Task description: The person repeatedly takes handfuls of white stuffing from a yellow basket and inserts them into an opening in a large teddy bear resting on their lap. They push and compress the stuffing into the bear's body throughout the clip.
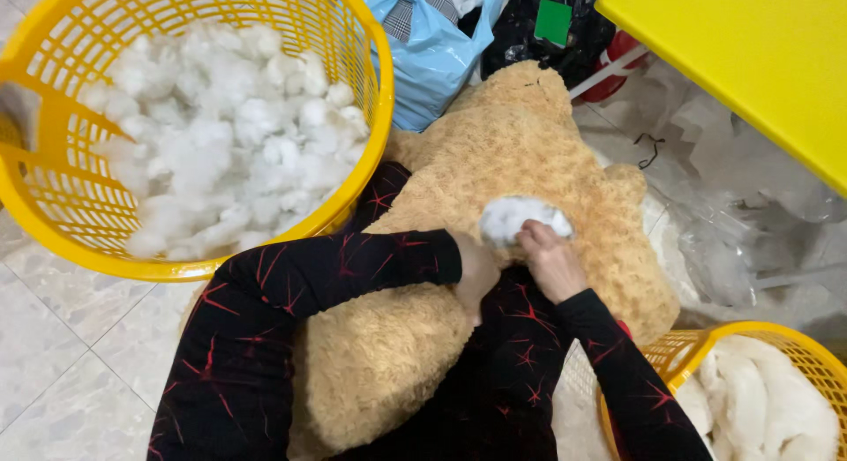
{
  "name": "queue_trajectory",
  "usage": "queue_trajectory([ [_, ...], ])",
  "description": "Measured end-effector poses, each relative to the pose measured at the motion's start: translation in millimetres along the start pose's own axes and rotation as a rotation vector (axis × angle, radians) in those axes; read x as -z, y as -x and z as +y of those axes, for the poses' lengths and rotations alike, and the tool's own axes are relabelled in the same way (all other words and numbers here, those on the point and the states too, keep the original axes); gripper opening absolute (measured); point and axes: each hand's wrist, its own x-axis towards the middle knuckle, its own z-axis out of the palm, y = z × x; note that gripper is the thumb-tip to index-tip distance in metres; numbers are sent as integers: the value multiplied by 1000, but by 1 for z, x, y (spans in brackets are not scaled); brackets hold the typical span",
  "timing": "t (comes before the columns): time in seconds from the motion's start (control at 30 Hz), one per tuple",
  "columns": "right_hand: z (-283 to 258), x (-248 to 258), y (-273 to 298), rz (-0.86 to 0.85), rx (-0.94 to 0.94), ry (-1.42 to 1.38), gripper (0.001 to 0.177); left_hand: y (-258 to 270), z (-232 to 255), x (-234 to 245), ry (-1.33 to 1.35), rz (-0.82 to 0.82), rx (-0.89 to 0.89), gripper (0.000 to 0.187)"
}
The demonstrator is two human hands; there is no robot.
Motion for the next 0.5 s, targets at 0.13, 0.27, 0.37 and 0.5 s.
queue_trajectory([
  [0.13, -1, -44, 7, -133, 9, -25, 35, 14, -14, -12, -26, 112, 46, 61],
  [0.27, -13, -55, -3, -610, -268, 1, 43, 27, -23, -6, 18, -6, 81, 59],
  [0.37, -23, -41, -11, -666, -292, -83, 35, 41, -21, -4, 118, 105, -18, 54],
  [0.5, -31, -12, -13, -462, -141, -116, 27, 76, -48, -6, 487, 386, -280, 42],
])
